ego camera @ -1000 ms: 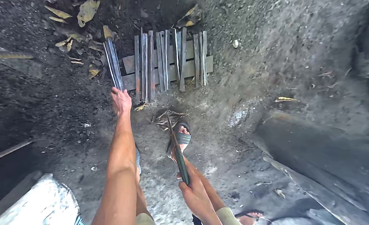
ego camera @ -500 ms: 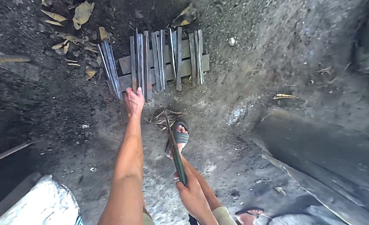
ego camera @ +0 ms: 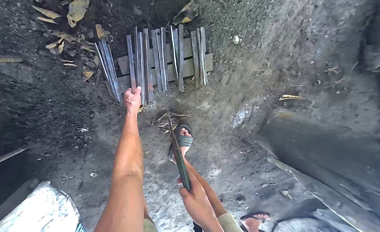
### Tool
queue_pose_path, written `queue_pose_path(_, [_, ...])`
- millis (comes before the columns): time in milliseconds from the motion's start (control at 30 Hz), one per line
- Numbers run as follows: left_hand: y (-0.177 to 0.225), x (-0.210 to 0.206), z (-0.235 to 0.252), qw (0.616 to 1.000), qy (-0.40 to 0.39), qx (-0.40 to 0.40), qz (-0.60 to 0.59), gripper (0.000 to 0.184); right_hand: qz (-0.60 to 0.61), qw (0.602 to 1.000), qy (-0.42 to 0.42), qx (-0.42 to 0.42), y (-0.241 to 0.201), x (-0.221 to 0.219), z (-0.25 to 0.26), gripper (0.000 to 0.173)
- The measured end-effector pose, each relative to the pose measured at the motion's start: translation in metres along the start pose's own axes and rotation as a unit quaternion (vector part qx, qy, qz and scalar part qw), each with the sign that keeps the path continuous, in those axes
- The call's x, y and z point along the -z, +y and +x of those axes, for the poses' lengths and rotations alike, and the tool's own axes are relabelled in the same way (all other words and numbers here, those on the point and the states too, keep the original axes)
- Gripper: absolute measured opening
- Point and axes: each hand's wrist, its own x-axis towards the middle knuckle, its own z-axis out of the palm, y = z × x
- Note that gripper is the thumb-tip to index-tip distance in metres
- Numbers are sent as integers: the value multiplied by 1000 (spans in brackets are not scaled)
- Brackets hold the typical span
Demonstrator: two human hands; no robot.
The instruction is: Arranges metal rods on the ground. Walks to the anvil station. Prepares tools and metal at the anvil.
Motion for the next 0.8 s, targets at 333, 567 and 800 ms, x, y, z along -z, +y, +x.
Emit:
queue_pose_path(333, [-11, -14, -9, 987, 146, 31, -66, 53, 7, 1000, 0, 5, 1, 2, 0, 77])
queue_pose_path(567, [-22, -28, -26, 976, 194, 50, -85, 51, 6, 1000, -1, 7, 0, 3, 1, 78])
queue_pose_path(800, [-13, -24, -32, 986, 162, 39, -3, 54, 10, 1000, -7, -4, -1, 3, 1, 77])
